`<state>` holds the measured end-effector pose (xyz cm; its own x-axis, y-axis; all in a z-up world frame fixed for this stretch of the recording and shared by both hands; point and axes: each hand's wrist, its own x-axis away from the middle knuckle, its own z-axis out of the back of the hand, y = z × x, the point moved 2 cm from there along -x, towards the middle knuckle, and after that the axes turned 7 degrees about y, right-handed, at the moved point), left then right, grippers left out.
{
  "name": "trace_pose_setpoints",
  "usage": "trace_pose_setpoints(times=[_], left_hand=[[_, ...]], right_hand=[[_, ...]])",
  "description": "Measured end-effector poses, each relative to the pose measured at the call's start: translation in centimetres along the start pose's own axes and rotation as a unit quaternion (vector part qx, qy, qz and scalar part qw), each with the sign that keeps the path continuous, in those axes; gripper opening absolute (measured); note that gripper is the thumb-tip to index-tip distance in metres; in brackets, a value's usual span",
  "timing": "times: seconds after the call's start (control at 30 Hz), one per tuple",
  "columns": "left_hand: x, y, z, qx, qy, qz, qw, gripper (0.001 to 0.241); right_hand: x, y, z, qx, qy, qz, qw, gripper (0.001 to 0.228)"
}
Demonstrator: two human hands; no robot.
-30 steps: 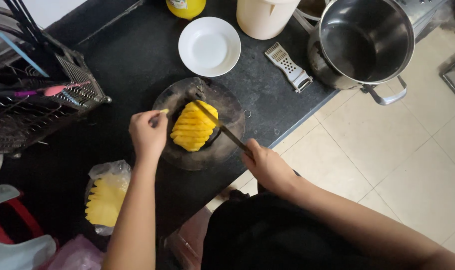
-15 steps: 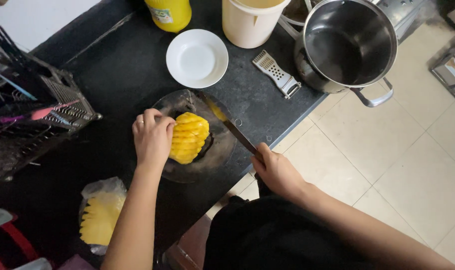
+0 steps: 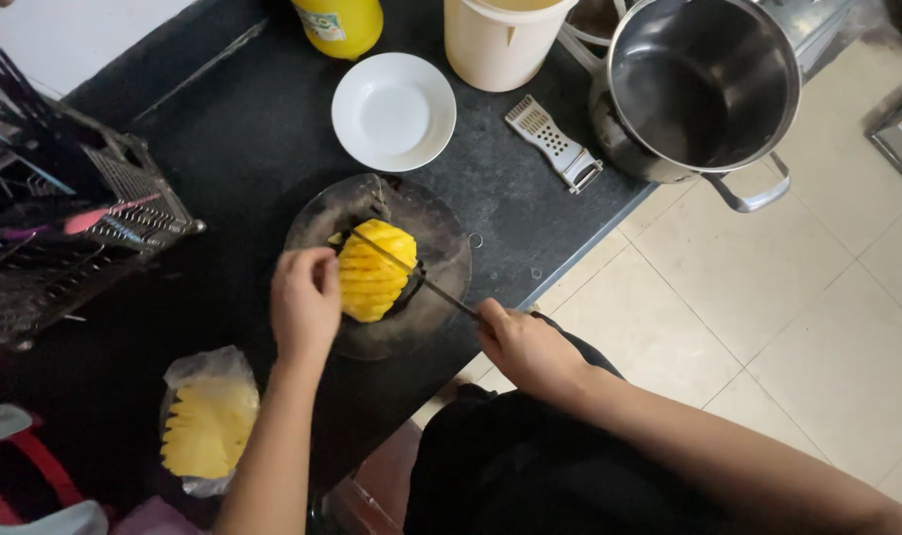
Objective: Cutting a peeled pineapple into slices on a cutting board.
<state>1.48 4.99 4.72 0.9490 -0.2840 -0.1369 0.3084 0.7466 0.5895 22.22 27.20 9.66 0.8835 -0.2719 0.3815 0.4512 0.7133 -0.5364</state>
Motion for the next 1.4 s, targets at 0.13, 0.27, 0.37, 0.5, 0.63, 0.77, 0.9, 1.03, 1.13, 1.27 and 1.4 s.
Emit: trace_pose_setpoints(times=[0.13,0.27,0.37,0.5,0.63,0.77,0.9,1.03,1.13,1.27,1.4], left_hand=[[1.7,1.9,0.1,-0.017,-0.053,-0.025,0.998,0.019],[2.2,2.5,-0.4,-0.024,-0.054,-0.052,0.997,0.028],[2.0,2.6,-0.5,-0.035,-0.072,-0.044,0.996,0.029],[1.9,2.8,-0.4,-0.043,-0.083,-0.038,0.995,0.028],[2.0,3.2,-0.2,-0.036,-0.079,-0.037,0.996,0.027],[2.2,3.3,-0.1,-0.015,-0.070,-0.037,0.997,0.025],[2.3,2.7,-0.3,0.004,-0.056,-0.052,0.997,0.024],[2.2,2.9,-0.3,0.008,-0.048,-0.059,0.997,0.024],[2.3,2.9,0.1,0.020,-0.059,-0.045,0.997,0.020],[2.9,2.5,0.4,0.040,-0.036,-0.052,0.997,0.024],[3.4,2.6,0.2,0.011,-0.021,-0.069,0.997,0.028]], right_hand=[[-0.5,-0.7,-1.4,0.019,-0.020,-0.004,1.000,0.021],[-0.9,-1.1,-1.7,0.037,-0.033,0.000,0.999,0.020],[-1.1,-1.2,-1.7,0.040,-0.036,-0.003,0.999,0.020],[-2.0,-1.1,-1.9,0.096,-0.067,-0.015,0.993,0.024],[-3.3,-0.9,-3.0,0.102,-0.069,-0.012,0.992,0.023],[-5.6,1.2,-7.3,0.113,-0.062,0.015,0.992,0.022],[-6.4,2.8,-9.8,0.095,-0.059,0.011,0.994,0.023],[-6.8,3.2,-9.7,0.095,-0.055,0.016,0.994,0.026],[-5.8,2.1,-8.2,0.102,-0.045,0.027,0.993,0.021],[-3.7,-0.5,-4.5,0.081,-0.019,0.040,0.996,0.022],[-2.4,-1.1,-3.3,0.100,-0.019,0.050,0.994,0.019]])
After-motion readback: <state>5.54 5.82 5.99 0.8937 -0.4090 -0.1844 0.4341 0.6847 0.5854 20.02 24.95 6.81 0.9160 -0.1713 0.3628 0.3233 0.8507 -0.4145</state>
